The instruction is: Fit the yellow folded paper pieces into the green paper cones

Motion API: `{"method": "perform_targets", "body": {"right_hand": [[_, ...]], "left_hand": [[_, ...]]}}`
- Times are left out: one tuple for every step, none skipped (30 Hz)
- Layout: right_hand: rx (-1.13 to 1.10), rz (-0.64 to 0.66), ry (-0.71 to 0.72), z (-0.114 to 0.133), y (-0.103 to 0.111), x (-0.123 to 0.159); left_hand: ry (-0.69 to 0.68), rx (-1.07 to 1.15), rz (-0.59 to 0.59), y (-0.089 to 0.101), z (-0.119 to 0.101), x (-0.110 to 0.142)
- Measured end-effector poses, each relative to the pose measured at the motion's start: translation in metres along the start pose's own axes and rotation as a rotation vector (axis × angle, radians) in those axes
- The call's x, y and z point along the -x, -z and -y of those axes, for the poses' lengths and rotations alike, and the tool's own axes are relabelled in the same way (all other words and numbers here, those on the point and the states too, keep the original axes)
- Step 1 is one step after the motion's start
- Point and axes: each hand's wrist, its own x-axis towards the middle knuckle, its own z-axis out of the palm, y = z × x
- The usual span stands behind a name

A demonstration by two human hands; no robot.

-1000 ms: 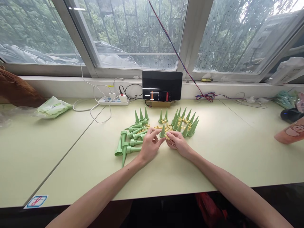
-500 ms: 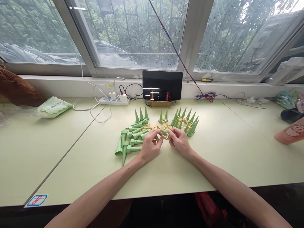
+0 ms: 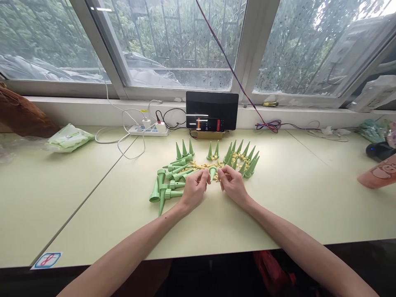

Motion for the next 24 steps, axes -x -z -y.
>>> {"method": "perform_targets", "body": {"right_hand": [[0.007, 0.001, 0.001, 0.000, 0.000, 0.000], [0.016, 0.001, 0.003, 0.000, 0.000, 0.000], [0.029, 0.001, 0.006, 0.000, 0.000, 0.000], [0.041, 0.001, 0.009, 0.000, 0.000, 0.000], [0.050, 0.002, 0.010, 0.000, 0.000, 0.000], [0.057, 0.006, 0.008, 0.000, 0.000, 0.000], [0.063, 0.009, 0.005, 0.000, 0.000, 0.000], [0.068, 0.011, 0.001, -0.001, 0.000, 0.000], [0.073, 0.011, -0.002, -0.002, 0.000, 0.000], [0.077, 0.009, -0.002, -0.003, 0.000, 0.000], [0.085, 0.004, 0.001, -0.004, 0.001, 0.000], [0.093, -0.005, 0.008, -0.006, 0.001, 0.000], [0.102, -0.014, 0.017, -0.007, 0.001, 0.000], [0.109, -0.022, 0.026, -0.008, 0.001, 0.000], [0.113, -0.028, 0.032, -0.009, 0.001, 0.000], [0.111, -0.030, 0.036, -0.009, 0.001, 0.000], [0.103, -0.030, 0.036, -0.010, 0.000, 0.000], [0.090, -0.030, 0.033, -0.010, 0.000, 0.000], [0.073, -0.030, 0.029, -0.010, 0.000, 0.000], [0.056, -0.031, 0.023, -0.010, 0.000, 0.000], [0.041, -0.032, 0.018, -0.010, 0.000, 0.000], [0.028, -0.033, 0.013, -0.010, 0.000, 0.000], [0.020, -0.032, 0.007, -0.010, 0.000, -0.001], [0.014, -0.031, 0.004, -0.010, 0.000, -0.001]], "left_hand": [[-0.004, -0.010, 0.015, 0.000, 0.000, 0.000], [-0.007, -0.016, 0.028, 0.000, 0.000, 0.000], [-0.010, -0.019, 0.036, 0.000, -0.001, 0.000], [-0.013, -0.020, 0.040, 0.000, -0.001, 0.000], [-0.016, -0.024, 0.041, 0.000, -0.001, 0.000], [-0.019, -0.029, 0.041, 0.000, -0.002, 0.001], [-0.021, -0.034, 0.041, 0.000, -0.002, 0.001], [-0.022, -0.038, 0.044, 0.000, -0.002, 0.001], [-0.020, -0.041, 0.050, 0.000, -0.003, 0.001], [-0.017, -0.044, 0.058, 0.000, -0.003, 0.001], [-0.015, -0.046, 0.065, 0.001, -0.003, 0.001], [-0.015, -0.049, 0.072, 0.001, -0.003, 0.001], [-0.017, -0.051, 0.079, 0.001, -0.002, 0.001], [-0.021, -0.054, 0.086, 0.001, -0.002, 0.001], [-0.024, -0.056, 0.094, 0.001, -0.001, 0.001], [-0.028, -0.058, 0.104, 0.001, -0.001, 0.001], [-0.031, -0.061, 0.114, 0.002, -0.001, 0.001], [-0.034, -0.064, 0.124, 0.002, -0.001, 0.001], [-0.037, -0.068, 0.135, 0.002, -0.001, 0.001], [-0.040, -0.072, 0.148, 0.002, -0.002, 0.001], [-0.043, -0.076, 0.159, 0.003, -0.002, 0.000], [-0.046, -0.079, 0.169, 0.003, -0.003, 0.000], [-0.048, -0.080, 0.178, 0.003, -0.004, 0.000], [-0.050, -0.081, 0.185, 0.003, -0.004, 0.000]]}}
